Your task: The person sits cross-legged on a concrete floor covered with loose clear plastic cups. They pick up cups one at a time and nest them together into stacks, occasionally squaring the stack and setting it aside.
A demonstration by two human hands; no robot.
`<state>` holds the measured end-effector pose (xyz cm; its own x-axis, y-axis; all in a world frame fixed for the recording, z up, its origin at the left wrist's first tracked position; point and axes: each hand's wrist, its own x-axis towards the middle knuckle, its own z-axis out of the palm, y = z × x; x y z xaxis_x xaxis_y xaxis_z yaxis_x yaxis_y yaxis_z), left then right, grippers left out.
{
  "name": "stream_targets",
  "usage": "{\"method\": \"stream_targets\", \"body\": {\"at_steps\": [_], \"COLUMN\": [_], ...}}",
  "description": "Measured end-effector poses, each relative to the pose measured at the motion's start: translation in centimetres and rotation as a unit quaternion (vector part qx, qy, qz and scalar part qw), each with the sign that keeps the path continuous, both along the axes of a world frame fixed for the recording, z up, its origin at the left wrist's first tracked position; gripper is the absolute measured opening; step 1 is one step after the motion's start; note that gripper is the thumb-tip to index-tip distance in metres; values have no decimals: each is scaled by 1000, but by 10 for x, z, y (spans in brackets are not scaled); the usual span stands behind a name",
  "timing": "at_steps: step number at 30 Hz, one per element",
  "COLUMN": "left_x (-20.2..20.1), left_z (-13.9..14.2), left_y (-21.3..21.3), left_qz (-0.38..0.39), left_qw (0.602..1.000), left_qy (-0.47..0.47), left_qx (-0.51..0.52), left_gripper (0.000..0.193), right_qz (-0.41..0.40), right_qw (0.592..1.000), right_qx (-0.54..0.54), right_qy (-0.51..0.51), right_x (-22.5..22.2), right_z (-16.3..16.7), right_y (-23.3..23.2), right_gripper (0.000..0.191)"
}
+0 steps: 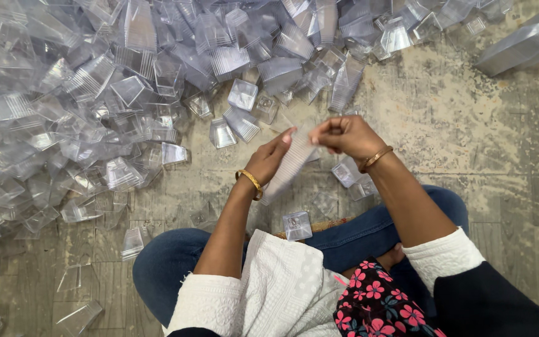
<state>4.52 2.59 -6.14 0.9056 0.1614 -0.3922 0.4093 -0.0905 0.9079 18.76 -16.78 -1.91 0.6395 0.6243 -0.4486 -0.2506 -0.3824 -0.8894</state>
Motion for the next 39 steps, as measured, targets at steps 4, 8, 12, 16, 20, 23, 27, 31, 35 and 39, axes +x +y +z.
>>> {"method": "stream_targets", "body": {"at_steps": [4, 8, 12, 16, 20, 23, 27, 31, 35, 39], "left_x": [2, 1, -2, 1, 2, 0, 0, -4, -5, -7], "left_z": [0, 7, 9, 6, 12, 20, 24, 19, 19, 28], "left_y": [6, 10, 4, 2, -4, -12, -12, -1, -1, -6], "left_qz": [105, 170, 198, 230, 238, 241, 261, 238, 191, 142], "left_qw": [990, 930, 863, 896, 918, 924, 896, 825, 832, 893], "left_qy": [-28, -97, -181, -269, -250, -195, -196, -236, -212, -140], "left_qx": [-88, -310, -428, -267, -197, -222, -302, -455, -476, -404], "left_gripper": [66, 69, 66, 59, 68, 77, 77, 69, 64, 64], "right_qz": [-109, -121, 3, -53, -126, -146, -72, 1, 62, 136], "right_qw": [972, 990, 940, 966, 983, 952, 922, 885, 838, 823], "right_qx": [2, 65, 241, 215, 133, -10, 22, 47, 18, 2], "right_qy": [-208, 31, 241, 135, -25, -269, -380, -464, -542, -552], "right_x": [-6, -48, -104, -125, -127, -133, -149, -159, -147, -115], "right_z": [10, 5, -20, -34, -24, -8, 14, 34, 49, 56], "right_y": [2, 2, 5, 10, 16, 20, 19, 9, 6, 14], "right_gripper": [55, 67, 70, 66, 70, 76, 79, 78, 90, 120]}}
